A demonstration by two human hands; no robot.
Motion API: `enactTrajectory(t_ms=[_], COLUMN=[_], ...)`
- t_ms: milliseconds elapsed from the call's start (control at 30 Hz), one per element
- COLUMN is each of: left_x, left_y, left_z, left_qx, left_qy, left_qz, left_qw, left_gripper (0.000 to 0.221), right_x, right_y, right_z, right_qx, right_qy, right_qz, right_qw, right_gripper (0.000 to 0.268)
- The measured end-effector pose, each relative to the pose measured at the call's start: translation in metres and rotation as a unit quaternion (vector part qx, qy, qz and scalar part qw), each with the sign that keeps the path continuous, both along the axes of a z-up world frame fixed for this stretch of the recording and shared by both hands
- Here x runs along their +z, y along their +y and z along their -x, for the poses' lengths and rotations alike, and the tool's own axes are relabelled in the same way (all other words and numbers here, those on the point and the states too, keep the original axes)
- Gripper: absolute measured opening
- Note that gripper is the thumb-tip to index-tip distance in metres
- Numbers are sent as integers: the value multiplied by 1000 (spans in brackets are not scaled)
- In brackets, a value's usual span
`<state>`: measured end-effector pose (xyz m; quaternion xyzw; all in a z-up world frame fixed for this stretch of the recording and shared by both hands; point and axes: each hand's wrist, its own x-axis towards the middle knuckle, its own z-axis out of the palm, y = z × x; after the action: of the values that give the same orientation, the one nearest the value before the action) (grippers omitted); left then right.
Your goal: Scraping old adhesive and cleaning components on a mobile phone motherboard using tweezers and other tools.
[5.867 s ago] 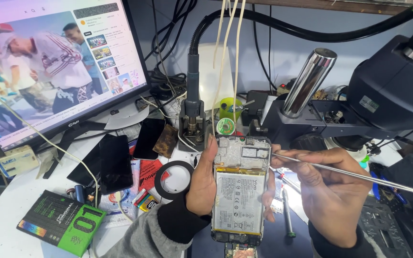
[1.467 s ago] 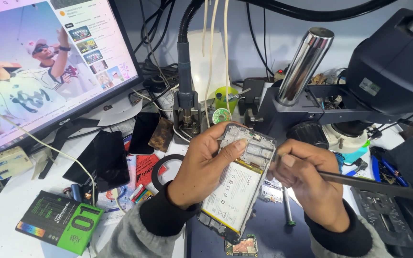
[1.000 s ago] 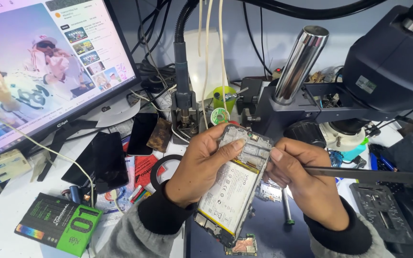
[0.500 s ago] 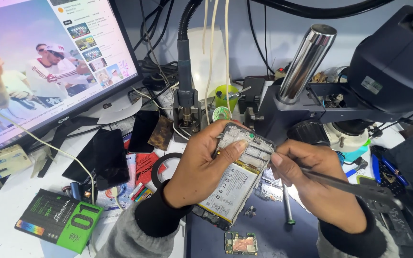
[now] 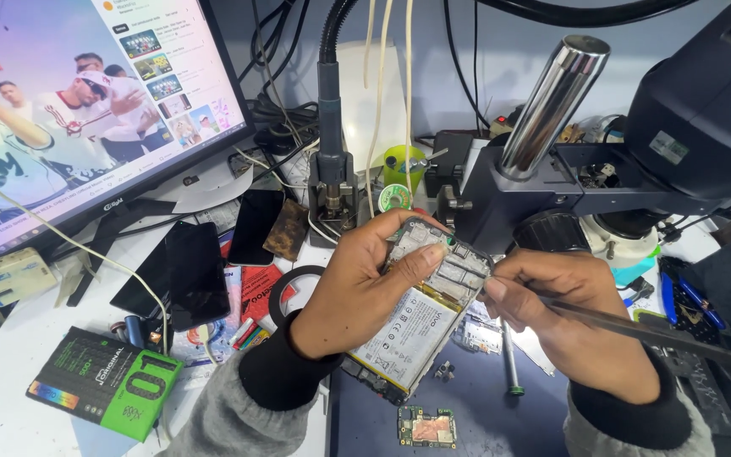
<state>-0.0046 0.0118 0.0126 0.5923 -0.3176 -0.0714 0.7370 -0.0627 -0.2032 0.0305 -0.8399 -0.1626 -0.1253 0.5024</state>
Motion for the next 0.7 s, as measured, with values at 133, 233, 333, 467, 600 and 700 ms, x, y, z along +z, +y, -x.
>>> enactTrajectory(t_ms=[133,233,333,467,600,700], left_x=[-1,-3,-3,0,1,5], left_y=[-3,-9,-14,-21,-28,-25], left_z=[-2,-1,1,5,15,20], left_qx=[33,63,79,188,231,259], left_qy=[-52,-43,5,-39,21,65], left_qz=[-19,-48,-81,-182,-170,-169], left_qw=[998,996,994,964,958,949], left_gripper=[23,24,21,19,14,15], right_x=[0,1,0,10,12,2], right_y=[1,-2,-10,-20,-57,-103], right_z=[0,3,3,12,43,67], right_qx=[-24,-18,21,62,11,-108], right_qy=[-36,-62,-69,-56,-113,-78], right_qz=[22,11,-3,-4,-35,-17], right_qw=[999,998,997,996,993,991], right_gripper=[33,29,27,26,21,38])
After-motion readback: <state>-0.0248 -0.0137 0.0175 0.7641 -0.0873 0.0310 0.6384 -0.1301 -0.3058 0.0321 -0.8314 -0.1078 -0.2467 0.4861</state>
